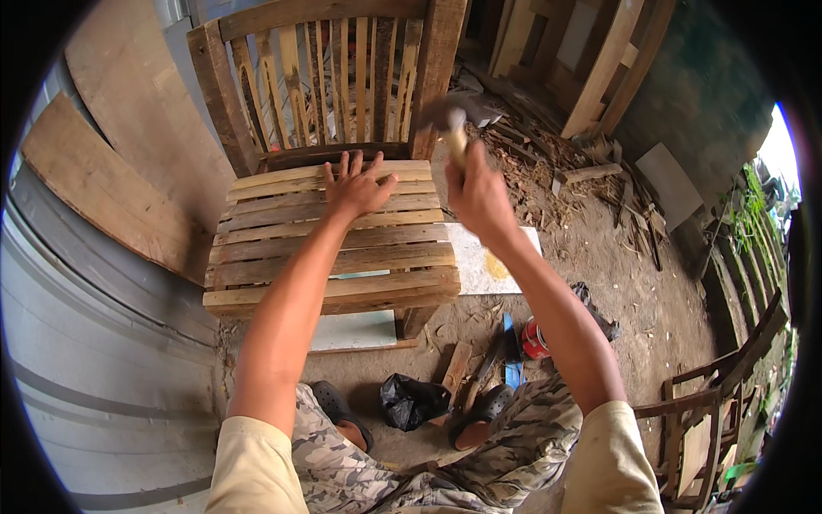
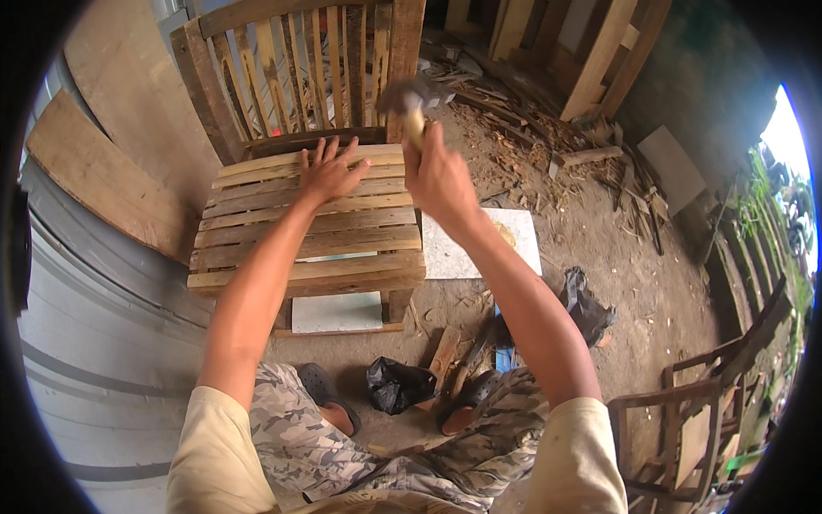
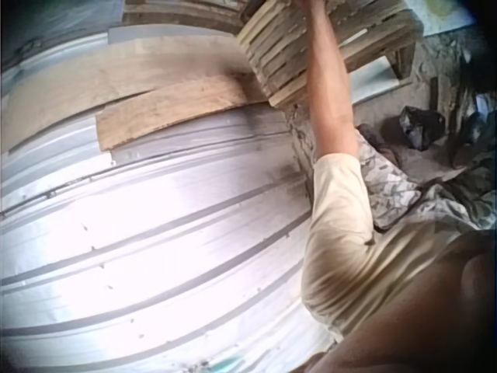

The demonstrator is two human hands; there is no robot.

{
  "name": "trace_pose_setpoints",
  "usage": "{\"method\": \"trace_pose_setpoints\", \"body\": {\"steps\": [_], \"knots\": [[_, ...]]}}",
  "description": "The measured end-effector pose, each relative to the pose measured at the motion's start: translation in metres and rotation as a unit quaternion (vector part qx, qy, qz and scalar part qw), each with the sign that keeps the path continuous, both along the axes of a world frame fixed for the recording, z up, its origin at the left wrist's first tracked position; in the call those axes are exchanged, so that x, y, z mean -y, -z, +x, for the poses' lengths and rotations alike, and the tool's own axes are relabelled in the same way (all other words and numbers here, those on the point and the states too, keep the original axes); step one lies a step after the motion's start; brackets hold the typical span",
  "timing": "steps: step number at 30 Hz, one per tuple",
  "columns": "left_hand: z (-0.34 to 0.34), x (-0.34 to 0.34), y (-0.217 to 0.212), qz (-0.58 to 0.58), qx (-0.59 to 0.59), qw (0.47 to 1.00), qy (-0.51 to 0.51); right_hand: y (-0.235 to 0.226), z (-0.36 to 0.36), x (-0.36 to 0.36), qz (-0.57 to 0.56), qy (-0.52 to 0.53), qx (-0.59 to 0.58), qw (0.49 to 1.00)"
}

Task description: The person sits on the floor and repeatedly hammers nails into the slats of a wooden chair seat using a hammer. They retrieve nails from a small container and secure the slats to the chair frame.

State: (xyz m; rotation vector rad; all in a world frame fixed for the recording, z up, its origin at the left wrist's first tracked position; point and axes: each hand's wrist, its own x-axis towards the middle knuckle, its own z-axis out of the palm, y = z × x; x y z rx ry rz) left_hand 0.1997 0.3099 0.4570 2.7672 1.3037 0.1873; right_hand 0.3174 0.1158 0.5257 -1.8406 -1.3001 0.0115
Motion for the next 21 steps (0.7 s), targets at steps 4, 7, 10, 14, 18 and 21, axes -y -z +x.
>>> {"method": "trace_pose_setpoints", "body": {"steps": [4, 7, 10, 14, 18, 21], "knots": [[-0.006, 0.000, 0.000, -0.003, -0.002, 1.000, -0.002, 0.001, 0.016, -0.001, -0.270, -0.020, -0.024, 0.962], [-0.011, -0.001, 0.000, 0.001, -0.001, 1.000, -0.005, -0.021, 0.017, 0.002, -0.141, 0.010, 0.053, 0.988], [-0.008, 0.002, -0.003, -0.007, 0.000, 1.000, -0.004, -0.033, 0.013, 0.003, -0.008, 0.014, 0.055, 0.998], [-0.004, 0.003, -0.003, 0.001, 0.000, 1.000, 0.004, 0.002, 0.017, 0.006, -0.049, -0.049, 0.033, 0.997], [-0.012, -0.001, -0.001, 0.020, 0.008, 1.000, -0.018, -0.024, 0.013, -0.004, -0.302, -0.047, 0.076, 0.949], [-0.011, 0.002, -0.004, 0.013, 0.005, 1.000, -0.007, -0.038, 0.008, 0.001, -0.171, -0.002, 0.072, 0.983]]}}
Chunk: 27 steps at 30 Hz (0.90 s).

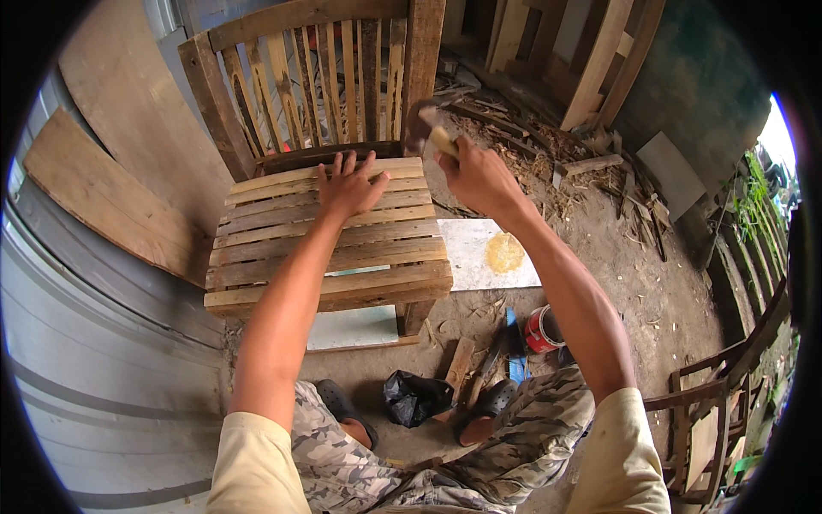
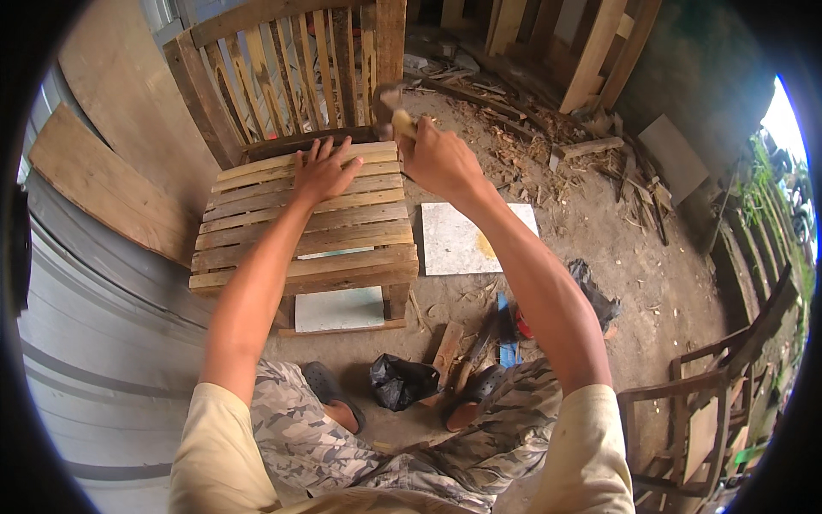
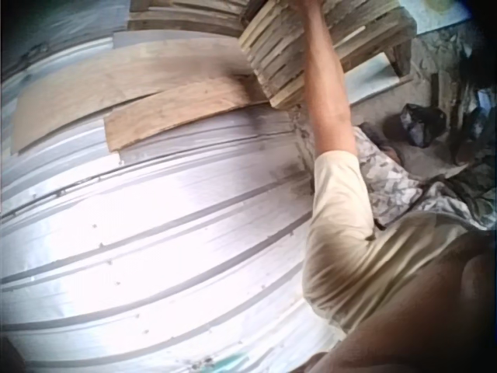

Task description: The person sits on the floor and repeatedly hammers nails into the slats of a wooden chair seat using a hammer. They retrieve nails from a small container and secure the slats to the chair frame.

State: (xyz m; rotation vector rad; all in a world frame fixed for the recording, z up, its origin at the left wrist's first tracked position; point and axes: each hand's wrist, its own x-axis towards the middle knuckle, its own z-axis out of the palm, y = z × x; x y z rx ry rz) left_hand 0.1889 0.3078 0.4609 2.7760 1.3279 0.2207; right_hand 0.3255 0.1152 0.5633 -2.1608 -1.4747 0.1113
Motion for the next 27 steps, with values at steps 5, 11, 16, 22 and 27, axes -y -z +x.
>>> {"method": "trace_pose_setpoints", "body": {"steps": [5, 11, 16, 22, 27], "knots": [[0.007, -0.001, 0.005, -0.002, 0.002, 1.000, 0.006, 0.039, 0.000, 0.001, 0.021, -0.005, 0.018, 1.000], [0.008, -0.004, 0.007, -0.014, -0.012, 1.000, -0.001, 0.056, 0.015, 0.036, -0.051, 0.066, -0.080, 0.993], [-0.011, -0.023, 0.011, -0.020, 0.112, 0.988, 0.104, 0.115, 0.003, 0.120, 0.017, 0.132, -0.134, 0.982], [-0.046, 0.021, 0.008, -0.067, 0.089, 0.990, 0.087, 0.210, 0.014, 0.174, -0.115, 0.142, -0.221, 0.958], [-0.106, 0.125, 0.010, -0.041, 0.185, 0.982, 0.016, 0.204, -0.001, 0.187, -0.209, 0.090, -0.184, 0.956]]}}
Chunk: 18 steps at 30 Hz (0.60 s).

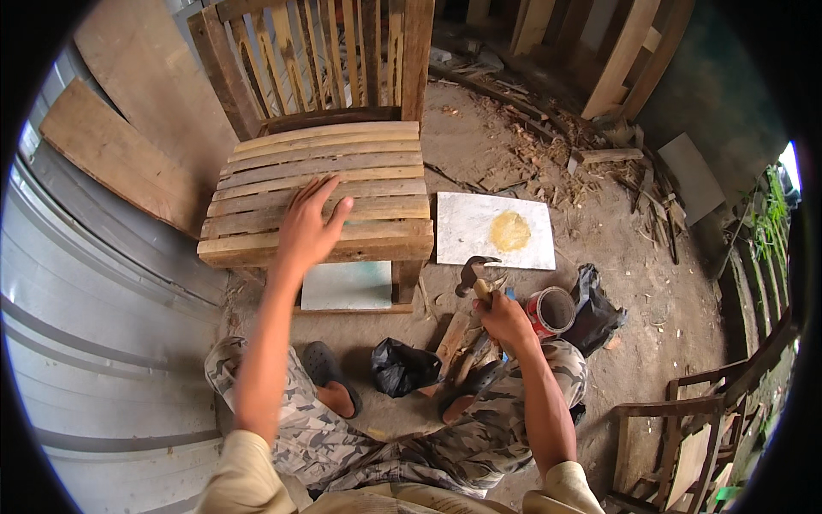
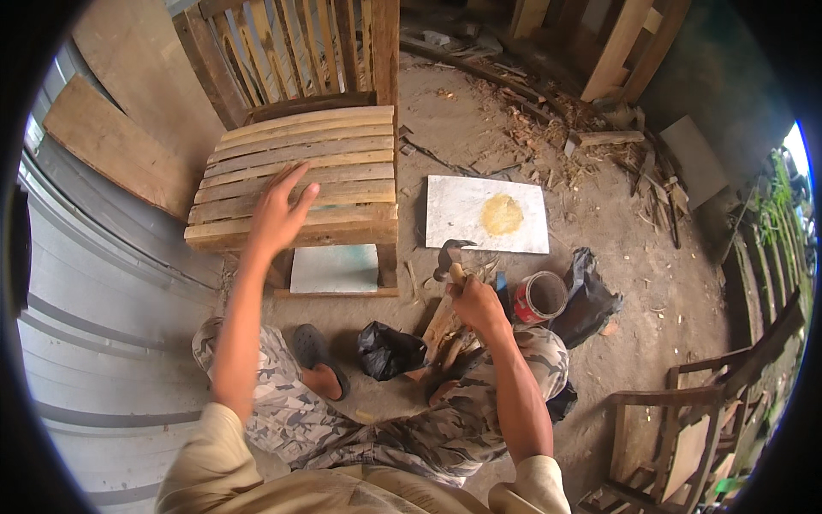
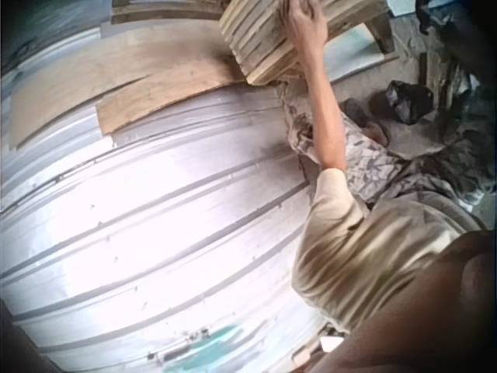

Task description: The person sits on the floor and repeatedly hammers nails into the slats of a wooden chair seat using a hammer. They retrieve nails from a small container and secure the slats to the chair frame.

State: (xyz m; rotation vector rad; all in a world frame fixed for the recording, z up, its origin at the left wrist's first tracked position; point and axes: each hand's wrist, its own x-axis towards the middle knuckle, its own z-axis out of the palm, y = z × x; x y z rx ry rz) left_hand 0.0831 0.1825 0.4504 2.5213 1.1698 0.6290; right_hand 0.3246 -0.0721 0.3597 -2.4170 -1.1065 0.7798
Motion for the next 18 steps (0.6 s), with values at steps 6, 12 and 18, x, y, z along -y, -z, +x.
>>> {"method": "trace_pose_setpoints", "body": {"steps": [6, 12, 18], "knots": [[-0.017, 0.114, 0.139, 0.225, 0.331, 0.909, -0.116, 0.019, -0.017, 0.016, -0.061, -0.110, 0.042, 0.991], [-0.014, 0.173, 0.370, -0.240, 0.356, 0.882, -0.193, 0.031, -0.037, 0.017, -0.116, -0.256, 0.068, 0.957], [-0.024, 0.215, 0.424, -0.312, 0.014, 0.944, -0.108, 0.051, -0.038, 0.033, -0.190, -0.314, 0.071, 0.927]]}}
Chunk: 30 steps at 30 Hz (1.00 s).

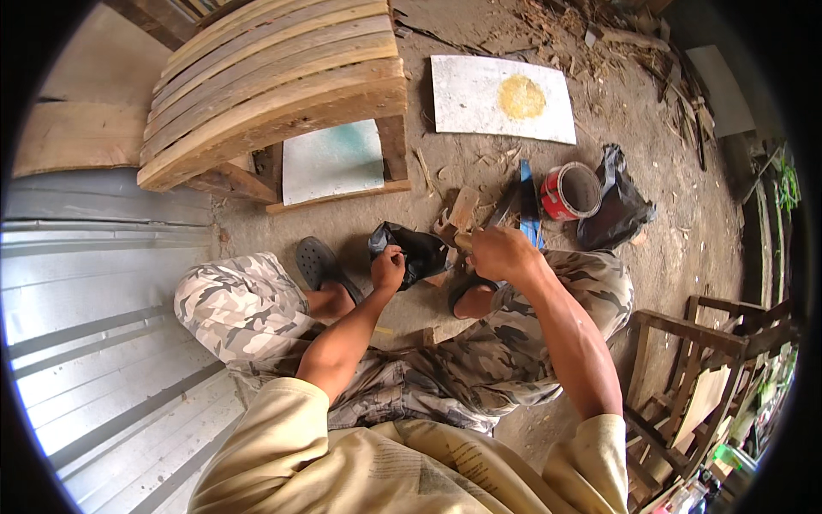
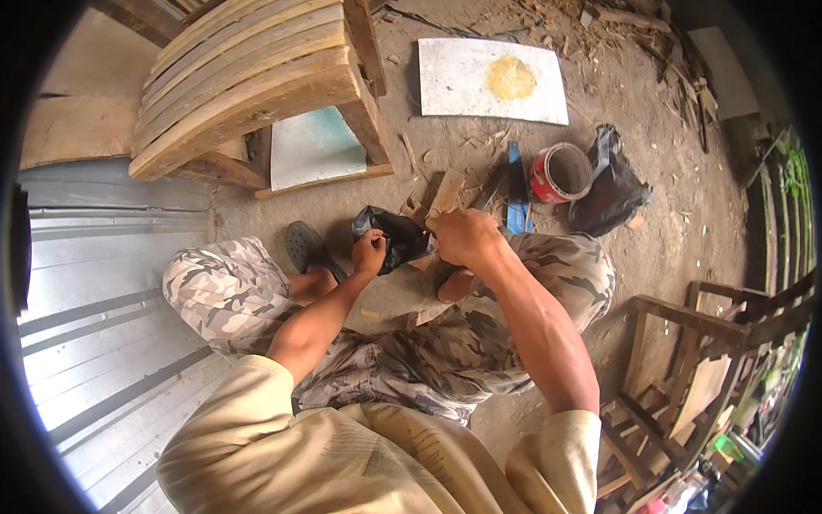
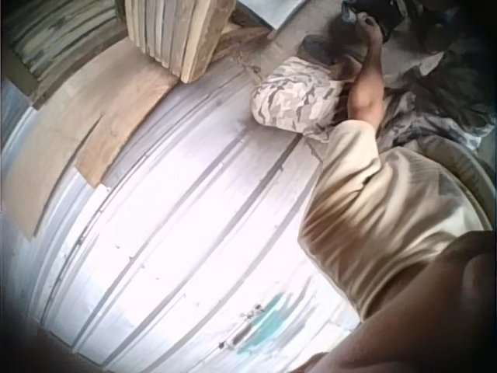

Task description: The person sits on the floor and repeatedly hammers nails into the slats of a wooden chair seat using a hammer. They retrieve nails from a small container and secure the slats to the chair frame.

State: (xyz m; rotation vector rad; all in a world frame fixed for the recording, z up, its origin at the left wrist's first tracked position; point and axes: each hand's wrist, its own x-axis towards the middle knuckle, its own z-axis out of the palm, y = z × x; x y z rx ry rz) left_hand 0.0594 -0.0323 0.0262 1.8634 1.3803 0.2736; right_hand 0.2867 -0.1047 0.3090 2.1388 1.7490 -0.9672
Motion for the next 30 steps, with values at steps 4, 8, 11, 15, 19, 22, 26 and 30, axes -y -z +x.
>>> {"method": "trace_pose_setpoints", "body": {"steps": [4, 8, 11, 15, 19, 22, 26, 30], "knots": [[0.003, 0.016, 0.005, 0.049, -0.125, 0.987, 0.094, 0.001, -0.003, 0.009, -0.019, -0.006, 0.010, 1.000], [-0.008, 0.014, 0.015, 0.077, -0.176, 0.962, 0.197, 0.002, -0.005, 0.006, -0.048, -0.004, 0.008, 0.999], [-0.011, 0.007, 0.015, 0.069, -0.177, 0.961, 0.203, 0.008, -0.005, 0.007, -0.030, 0.006, 0.005, 1.000], [0.012, -0.008, 0.000, -0.024, -0.184, 0.971, 0.152, 0.023, 0.002, 0.020, 0.013, 0.013, -0.026, 0.999], [0.022, -0.020, 0.026, -0.013, -0.184, 0.979, 0.084, 0.013, -0.001, 0.020, -0.003, -0.001, -0.003, 1.000], [0.017, -0.023, 0.044, 0.032, -0.184, 0.977, 0.106, 0.011, -0.003, 0.020, -0.022, 0.010, -0.002, 1.000], [0.019, -0.025, 0.043, 0.035, -0.222, 0.956, 0.188, 0.017, 0.000, 0.022, -0.050, 0.028, -0.008, 0.998], [0.023, -0.029, 0.041, 0.032, -0.241, 0.944, 0.222, 0.035, 0.002, 0.030, 0.011, 0.041, -0.017, 0.999]]}}
